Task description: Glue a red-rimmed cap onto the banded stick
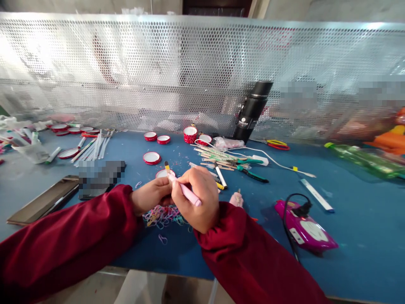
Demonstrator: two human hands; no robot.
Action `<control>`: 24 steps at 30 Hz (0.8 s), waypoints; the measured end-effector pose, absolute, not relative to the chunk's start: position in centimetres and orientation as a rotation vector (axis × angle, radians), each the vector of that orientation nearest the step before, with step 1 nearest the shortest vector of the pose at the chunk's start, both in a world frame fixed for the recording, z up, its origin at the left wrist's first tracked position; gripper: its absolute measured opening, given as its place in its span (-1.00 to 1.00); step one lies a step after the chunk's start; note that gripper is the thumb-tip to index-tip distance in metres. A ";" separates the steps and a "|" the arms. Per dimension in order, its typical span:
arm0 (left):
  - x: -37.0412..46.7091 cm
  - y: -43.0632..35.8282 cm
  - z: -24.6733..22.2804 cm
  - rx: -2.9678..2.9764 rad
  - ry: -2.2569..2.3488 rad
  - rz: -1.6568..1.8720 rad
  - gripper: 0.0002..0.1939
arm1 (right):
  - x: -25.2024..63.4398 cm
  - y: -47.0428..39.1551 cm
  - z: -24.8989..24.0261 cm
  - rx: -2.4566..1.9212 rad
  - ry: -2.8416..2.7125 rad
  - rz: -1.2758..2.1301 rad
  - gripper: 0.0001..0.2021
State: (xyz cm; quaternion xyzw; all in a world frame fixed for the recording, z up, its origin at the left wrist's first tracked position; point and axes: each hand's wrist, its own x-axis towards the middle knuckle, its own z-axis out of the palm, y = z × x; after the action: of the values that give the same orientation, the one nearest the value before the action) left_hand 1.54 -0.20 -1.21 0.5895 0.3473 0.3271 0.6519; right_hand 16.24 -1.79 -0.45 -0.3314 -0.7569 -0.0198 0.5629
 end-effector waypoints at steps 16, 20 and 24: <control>1.2 -0.4 -1.1 1.416 0.758 0.746 -0.54 | 17.4 -0.9 -0.3 -0.939 -1.724 -0.176 -0.88; 1.2 0.0 -1.6 1.320 0.779 0.744 -0.56 | 17.0 -1.4 -0.3 -0.813 -1.751 -0.111 -0.89; 1.2 0.2 -2.0 1.313 0.766 0.724 -0.55 | 16.5 -1.6 -0.4 -0.743 -1.775 -0.080 -0.87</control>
State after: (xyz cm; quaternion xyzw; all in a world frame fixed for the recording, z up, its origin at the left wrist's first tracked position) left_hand 1.21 0.20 -1.96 0.5817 0.3394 0.3207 0.6660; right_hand 16.50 -1.63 -0.36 -0.3165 -0.7565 -0.0341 0.5713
